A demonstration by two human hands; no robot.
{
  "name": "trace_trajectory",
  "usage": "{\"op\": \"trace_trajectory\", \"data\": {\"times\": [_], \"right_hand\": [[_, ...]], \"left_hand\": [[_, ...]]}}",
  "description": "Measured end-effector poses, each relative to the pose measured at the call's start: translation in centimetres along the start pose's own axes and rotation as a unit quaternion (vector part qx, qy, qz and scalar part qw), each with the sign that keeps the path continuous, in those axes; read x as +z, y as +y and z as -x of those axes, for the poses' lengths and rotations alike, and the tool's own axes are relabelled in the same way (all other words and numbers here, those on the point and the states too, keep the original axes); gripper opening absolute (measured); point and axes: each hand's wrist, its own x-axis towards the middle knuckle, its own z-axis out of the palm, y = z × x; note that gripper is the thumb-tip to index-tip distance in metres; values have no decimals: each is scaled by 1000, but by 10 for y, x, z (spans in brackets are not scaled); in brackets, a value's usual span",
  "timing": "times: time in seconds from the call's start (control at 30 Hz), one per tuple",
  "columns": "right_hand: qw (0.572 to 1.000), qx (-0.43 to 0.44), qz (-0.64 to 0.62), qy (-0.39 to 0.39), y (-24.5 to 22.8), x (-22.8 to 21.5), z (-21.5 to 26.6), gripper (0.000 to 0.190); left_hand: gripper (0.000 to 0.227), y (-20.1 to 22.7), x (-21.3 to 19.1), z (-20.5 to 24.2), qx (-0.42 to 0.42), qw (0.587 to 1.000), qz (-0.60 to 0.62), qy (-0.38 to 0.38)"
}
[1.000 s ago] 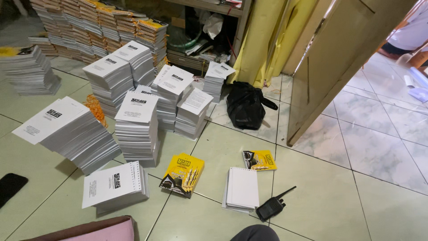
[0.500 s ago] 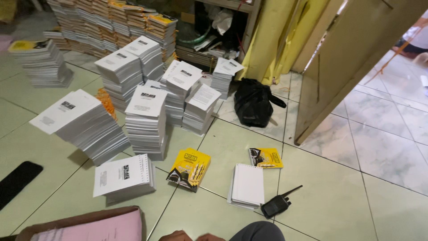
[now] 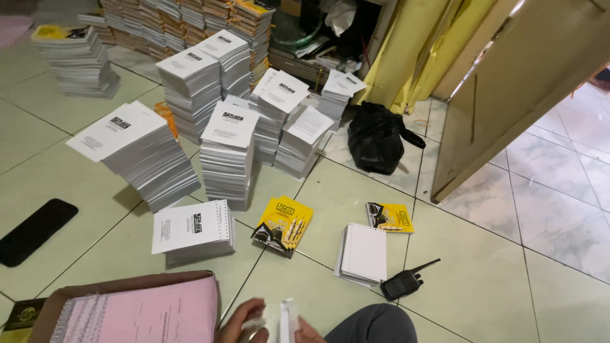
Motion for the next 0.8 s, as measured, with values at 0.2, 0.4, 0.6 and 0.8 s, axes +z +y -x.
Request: {"op": "trace_trajectory", "data": {"times": [0.2,0.4,0.6,0.8], "right_hand": [[992,-18,34,121,-189,219,69,75],[961,-61,175,206,-212,295,73,57],[951,-21,201,234,-230,362,77,45],[930,36,320,177,-237,363,76,44]], "left_hand": [[34,125,11,100,-105,961,251,51],[42,93,-5,66,-116,992,-35,32],[34,86,-24,73,-65,990,107,62],[52,65,-59,58,-7,994,41,100]]}}
